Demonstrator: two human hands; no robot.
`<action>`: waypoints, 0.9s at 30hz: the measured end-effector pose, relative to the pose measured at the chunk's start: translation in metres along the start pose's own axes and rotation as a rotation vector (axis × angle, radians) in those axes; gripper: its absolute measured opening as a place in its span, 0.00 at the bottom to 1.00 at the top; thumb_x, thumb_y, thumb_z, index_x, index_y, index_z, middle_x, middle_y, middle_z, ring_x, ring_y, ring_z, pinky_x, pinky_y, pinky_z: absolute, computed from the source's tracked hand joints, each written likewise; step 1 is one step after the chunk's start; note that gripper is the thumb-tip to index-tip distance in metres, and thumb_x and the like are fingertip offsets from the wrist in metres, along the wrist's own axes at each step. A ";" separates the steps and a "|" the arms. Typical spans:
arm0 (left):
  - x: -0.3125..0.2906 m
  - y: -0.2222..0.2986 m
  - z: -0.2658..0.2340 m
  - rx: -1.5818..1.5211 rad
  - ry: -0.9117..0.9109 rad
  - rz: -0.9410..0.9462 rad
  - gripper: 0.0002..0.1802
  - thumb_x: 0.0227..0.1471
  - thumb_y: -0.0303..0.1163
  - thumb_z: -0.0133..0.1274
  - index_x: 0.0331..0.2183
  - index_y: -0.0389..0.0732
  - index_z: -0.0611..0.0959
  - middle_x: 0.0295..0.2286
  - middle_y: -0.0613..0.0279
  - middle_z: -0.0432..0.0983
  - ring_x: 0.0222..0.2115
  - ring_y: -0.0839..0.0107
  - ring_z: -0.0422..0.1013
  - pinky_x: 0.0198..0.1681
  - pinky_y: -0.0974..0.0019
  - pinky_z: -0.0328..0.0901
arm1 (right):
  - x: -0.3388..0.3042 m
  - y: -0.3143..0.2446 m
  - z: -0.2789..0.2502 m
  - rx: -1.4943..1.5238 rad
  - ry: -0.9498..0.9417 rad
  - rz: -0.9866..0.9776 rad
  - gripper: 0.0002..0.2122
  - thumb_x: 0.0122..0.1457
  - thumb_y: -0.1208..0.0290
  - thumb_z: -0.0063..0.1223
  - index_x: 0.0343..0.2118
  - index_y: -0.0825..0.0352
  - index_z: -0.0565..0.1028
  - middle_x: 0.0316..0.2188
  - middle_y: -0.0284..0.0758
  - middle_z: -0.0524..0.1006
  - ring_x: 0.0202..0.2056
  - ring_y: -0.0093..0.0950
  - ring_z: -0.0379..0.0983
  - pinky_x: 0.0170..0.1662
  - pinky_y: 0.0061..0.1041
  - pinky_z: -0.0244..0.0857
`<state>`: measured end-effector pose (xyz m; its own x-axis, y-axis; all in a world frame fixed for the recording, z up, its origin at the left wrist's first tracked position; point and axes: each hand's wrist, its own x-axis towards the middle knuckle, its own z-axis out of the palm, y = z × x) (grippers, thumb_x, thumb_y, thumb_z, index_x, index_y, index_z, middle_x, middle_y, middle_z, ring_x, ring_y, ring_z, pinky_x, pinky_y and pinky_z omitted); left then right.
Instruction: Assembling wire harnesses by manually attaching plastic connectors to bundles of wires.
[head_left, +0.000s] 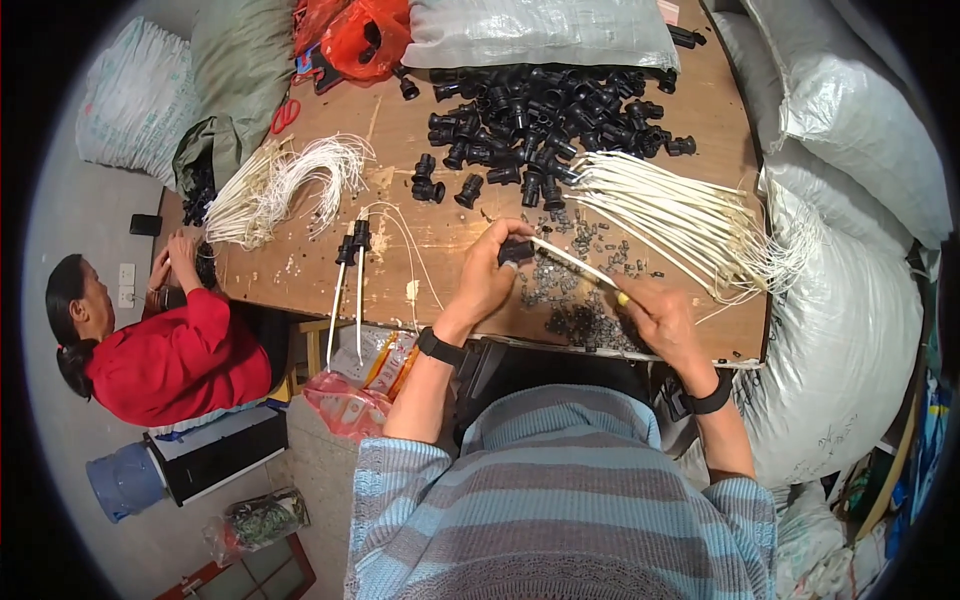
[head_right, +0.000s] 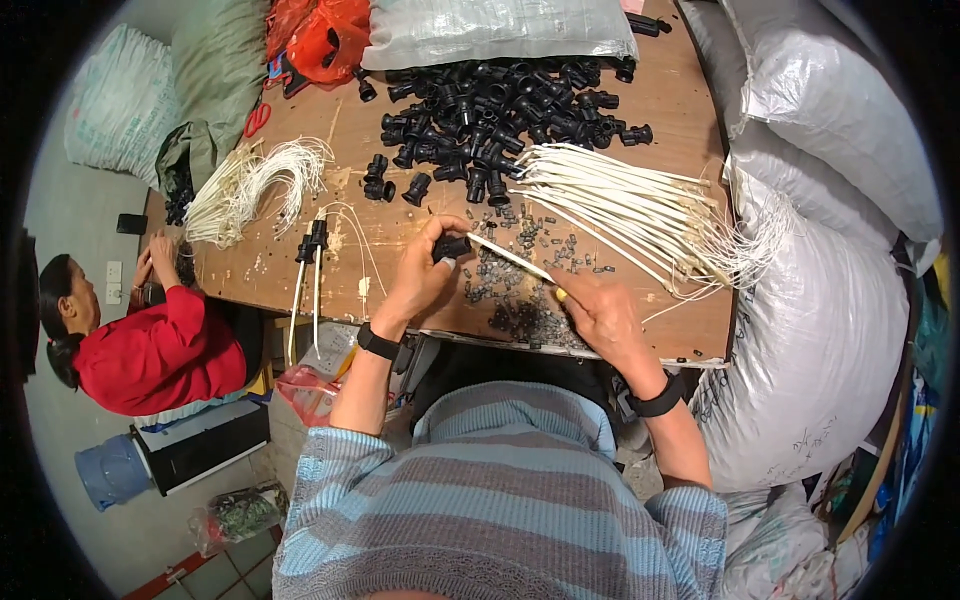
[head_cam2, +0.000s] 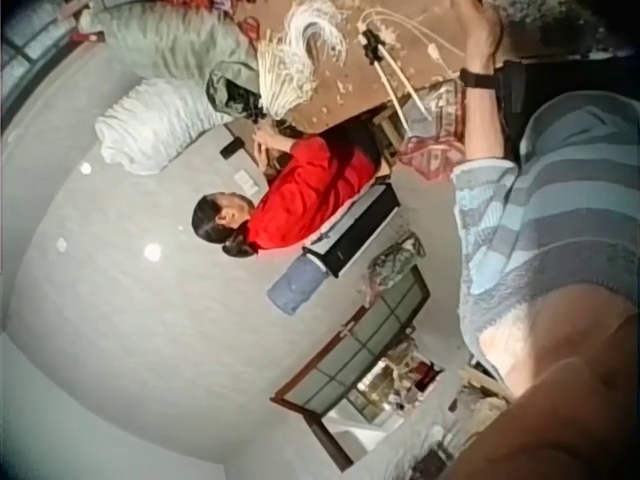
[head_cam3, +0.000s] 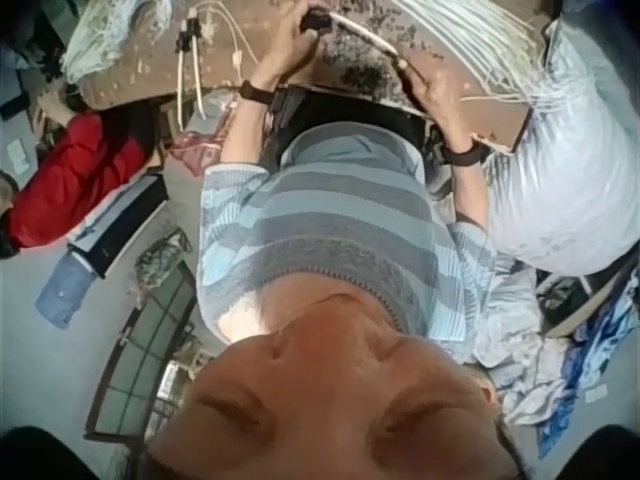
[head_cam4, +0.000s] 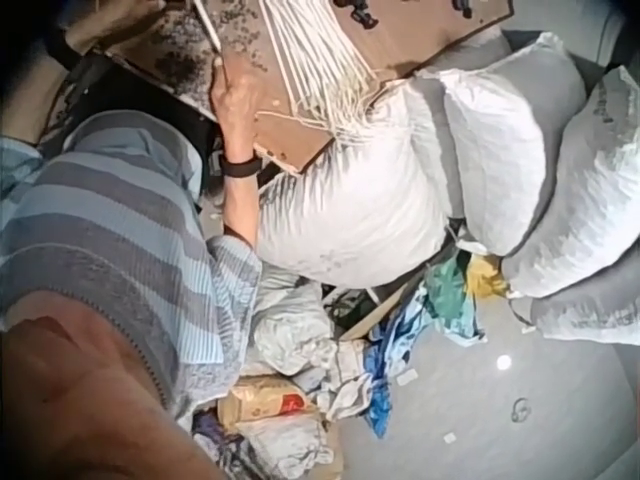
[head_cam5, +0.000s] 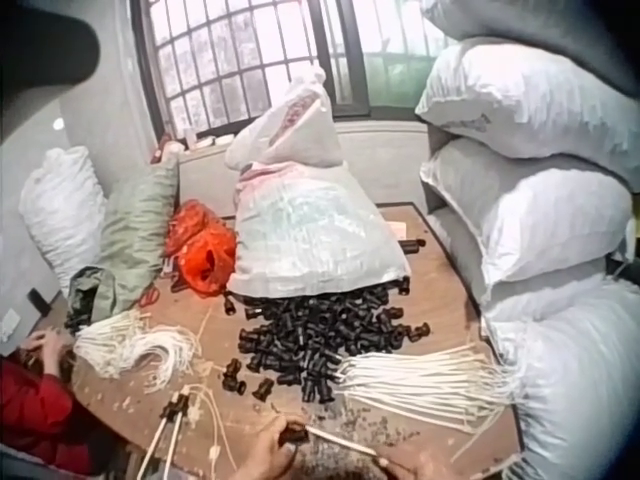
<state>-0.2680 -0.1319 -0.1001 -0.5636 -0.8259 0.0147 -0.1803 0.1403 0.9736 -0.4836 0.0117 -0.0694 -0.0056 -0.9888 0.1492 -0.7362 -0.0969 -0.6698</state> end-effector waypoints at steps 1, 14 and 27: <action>-0.001 0.000 0.001 -0.124 0.024 -0.072 0.19 0.43 0.09 0.41 0.38 0.37 0.74 0.32 0.65 0.71 0.36 0.77 0.68 0.42 0.73 0.66 | -0.001 -0.001 0.000 0.027 0.027 0.036 0.11 0.52 0.78 0.52 0.40 0.65 0.76 0.21 0.41 0.70 0.23 0.42 0.69 0.24 0.35 0.60; -0.006 -0.011 0.002 0.211 0.034 0.101 0.22 0.32 0.08 0.37 0.33 0.35 0.72 0.28 0.51 0.72 0.32 0.58 0.70 0.37 0.65 0.64 | -0.011 -0.006 0.014 -0.248 0.079 -0.079 0.14 0.52 0.77 0.53 0.43 0.59 0.77 0.17 0.35 0.65 0.17 0.35 0.66 0.21 0.30 0.57; -0.013 0.025 0.015 0.388 -0.023 0.474 0.20 0.36 0.14 0.53 0.36 0.43 0.80 0.32 0.57 0.74 0.31 0.61 0.72 0.34 0.68 0.67 | -0.008 -0.006 -0.026 -0.623 0.010 0.186 0.25 0.41 0.70 0.63 0.47 0.60 0.72 0.12 0.39 0.69 0.16 0.40 0.70 0.22 0.37 0.63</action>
<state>-0.2778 -0.1095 -0.0790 -0.6705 -0.6138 0.4166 -0.1840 0.6816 0.7082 -0.4967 0.0235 -0.0477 -0.1745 -0.9814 0.0802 -0.9770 0.1624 -0.1383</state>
